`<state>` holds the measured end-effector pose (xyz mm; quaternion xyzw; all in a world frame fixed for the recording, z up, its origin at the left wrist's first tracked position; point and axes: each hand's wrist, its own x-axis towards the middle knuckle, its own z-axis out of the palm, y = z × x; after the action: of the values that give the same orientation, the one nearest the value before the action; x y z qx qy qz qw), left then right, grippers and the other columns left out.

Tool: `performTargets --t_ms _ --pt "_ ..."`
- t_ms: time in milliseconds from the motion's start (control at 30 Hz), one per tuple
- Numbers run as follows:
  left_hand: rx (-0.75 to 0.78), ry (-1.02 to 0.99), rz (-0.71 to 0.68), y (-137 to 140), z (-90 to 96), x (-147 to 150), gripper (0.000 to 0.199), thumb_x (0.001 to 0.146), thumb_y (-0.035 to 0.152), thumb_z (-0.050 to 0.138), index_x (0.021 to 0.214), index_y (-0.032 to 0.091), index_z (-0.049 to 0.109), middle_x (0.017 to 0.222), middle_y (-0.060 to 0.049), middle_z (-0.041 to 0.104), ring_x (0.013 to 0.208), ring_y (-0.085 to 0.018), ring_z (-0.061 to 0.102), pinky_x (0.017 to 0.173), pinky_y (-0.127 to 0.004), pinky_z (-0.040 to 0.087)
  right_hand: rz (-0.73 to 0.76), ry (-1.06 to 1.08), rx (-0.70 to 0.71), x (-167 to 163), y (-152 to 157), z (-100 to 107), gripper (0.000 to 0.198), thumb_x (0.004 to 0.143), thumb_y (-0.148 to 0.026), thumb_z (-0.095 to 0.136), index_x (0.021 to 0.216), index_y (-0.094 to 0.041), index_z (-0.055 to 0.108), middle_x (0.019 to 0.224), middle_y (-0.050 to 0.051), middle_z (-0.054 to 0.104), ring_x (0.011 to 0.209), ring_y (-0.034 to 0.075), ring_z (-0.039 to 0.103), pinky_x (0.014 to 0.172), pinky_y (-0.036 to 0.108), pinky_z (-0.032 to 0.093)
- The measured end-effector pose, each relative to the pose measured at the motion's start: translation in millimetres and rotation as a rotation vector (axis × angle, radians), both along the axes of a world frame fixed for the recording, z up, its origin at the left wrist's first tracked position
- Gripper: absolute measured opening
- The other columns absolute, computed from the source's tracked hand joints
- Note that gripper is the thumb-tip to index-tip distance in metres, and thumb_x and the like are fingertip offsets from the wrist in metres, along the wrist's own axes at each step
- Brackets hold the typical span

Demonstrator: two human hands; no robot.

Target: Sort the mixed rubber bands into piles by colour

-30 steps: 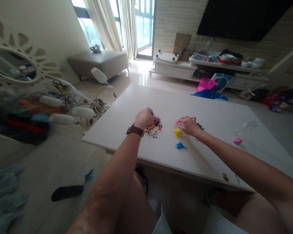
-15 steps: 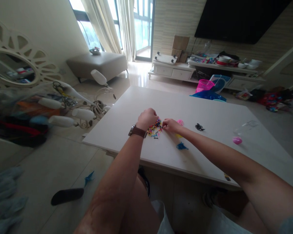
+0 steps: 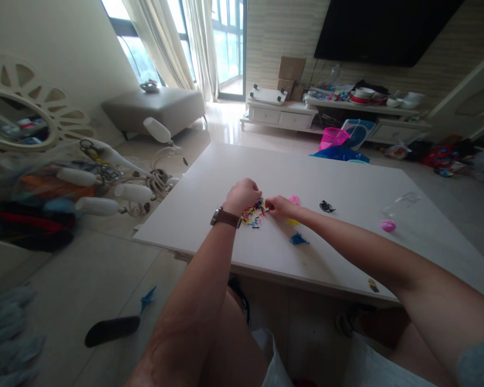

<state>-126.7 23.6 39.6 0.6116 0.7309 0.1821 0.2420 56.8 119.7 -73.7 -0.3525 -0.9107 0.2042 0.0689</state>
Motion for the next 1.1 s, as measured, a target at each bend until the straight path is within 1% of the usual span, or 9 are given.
performTargets --t_ms 100,200,433,633,767,867,967,1033,1100 --pt "-0.001 0.001 -0.005 -0.3 0.1 0.6 0.022 0.082 0.036 0.066 0.095 0.022 0.075 0.087 -0.010 0.076 0.089 -0.023 0.070 0.081 -0.031 0.052 -0.003 0.026 0.018 -0.1 0.0 4.0 0.022 0.069 -0.006 0.057 0.084 -0.016 0.069 0.071 -0.001 0.063 0.063 0.012 0.051 0.060 0.021 0.037" --pt "0.003 0.000 -0.009 -0.6 0.8 1.2 0.021 0.082 0.036 0.066 0.094 0.022 0.075 0.086 -0.010 0.076 0.089 -0.023 0.070 0.081 -0.031 0.052 0.007 0.073 0.037 -0.6 -2.8 5.3 0.024 0.073 -0.006 0.053 0.087 -0.014 0.071 0.078 0.003 0.065 0.067 0.013 0.053 0.065 0.023 0.040" --pt "0.005 0.011 -0.019 0.1 2.6 4.0 0.023 0.082 0.035 0.065 0.096 0.021 0.076 0.088 -0.010 0.076 0.089 -0.023 0.069 0.080 -0.031 0.052 0.098 0.099 -0.009 -11.8 -13.0 3.1 0.023 0.077 -0.008 0.058 0.086 -0.015 0.078 0.091 0.005 0.071 0.073 0.013 0.061 0.068 0.022 0.044" --pt "-0.007 0.015 -0.031 1.8 2.0 3.1 0.024 0.081 0.036 0.066 0.098 0.021 0.075 0.090 -0.010 0.076 0.090 -0.023 0.069 0.081 -0.031 0.052 0.081 0.012 -0.015 -23.1 -14.1 5.0 0.011 0.076 -0.014 0.067 0.074 -0.017 0.077 0.083 0.003 0.073 0.069 0.014 0.060 0.065 0.024 0.042" --pt "-0.012 0.009 -0.036 2.5 1.1 2.6 0.025 0.082 0.038 0.066 0.098 0.021 0.075 0.091 -0.010 0.076 0.091 -0.023 0.069 0.081 -0.030 0.052 0.048 -0.055 -0.008 -27.0 -17.0 2.4 0.010 0.074 -0.011 0.067 0.073 -0.017 0.075 0.075 0.003 0.070 0.066 0.015 0.058 0.062 0.024 0.040" --pt "-0.019 0.007 -0.034 3.0 0.5 3.0 0.025 0.082 0.038 0.067 0.099 0.021 0.075 0.091 -0.010 0.076 0.092 -0.023 0.069 0.082 -0.030 0.052 0.063 -0.094 0.009 -31.4 -20.4 3.9 0.011 0.073 -0.010 0.064 0.069 -0.017 0.072 0.082 0.005 0.070 0.070 0.016 0.057 0.064 0.025 0.040" --pt "-0.017 0.004 -0.037 3.0 0.4 3.4 0.025 0.081 0.038 0.068 0.098 0.021 0.075 0.091 -0.010 0.076 0.091 -0.023 0.069 0.082 -0.030 0.052 0.100 -0.106 0.027 -34.7 -21.6 10.8 0.010 0.074 -0.011 0.063 0.068 -0.016 0.069 0.089 0.008 0.069 0.074 0.017 0.056 0.067 0.026 0.041" --pt "-0.013 -0.005 -0.038 2.7 0.7 3.4 0.024 0.081 0.037 0.068 0.098 0.021 0.075 0.091 -0.010 0.076 0.091 -0.023 0.069 0.081 -0.031 0.052 0.105 -0.098 0.032 -34.0 -20.7 16.7 0.011 0.078 -0.013 0.060 0.070 -0.015 0.067 0.084 0.008 0.066 0.073 0.017 0.054 0.067 0.026 0.041" --pt "-0.008 -0.016 -0.036 2.5 1.1 3.3 0.024 0.081 0.036 0.068 0.098 0.021 0.075 0.092 -0.011 0.076 0.091 -0.024 0.069 0.081 -0.031 0.052 0.097 -0.091 0.024 -30.5 -19.9 21.4 0.013 0.082 -0.014 0.057 0.073 -0.015 0.065 0.074 0.005 0.063 0.067 0.016 0.052 0.064 0.026 0.039"
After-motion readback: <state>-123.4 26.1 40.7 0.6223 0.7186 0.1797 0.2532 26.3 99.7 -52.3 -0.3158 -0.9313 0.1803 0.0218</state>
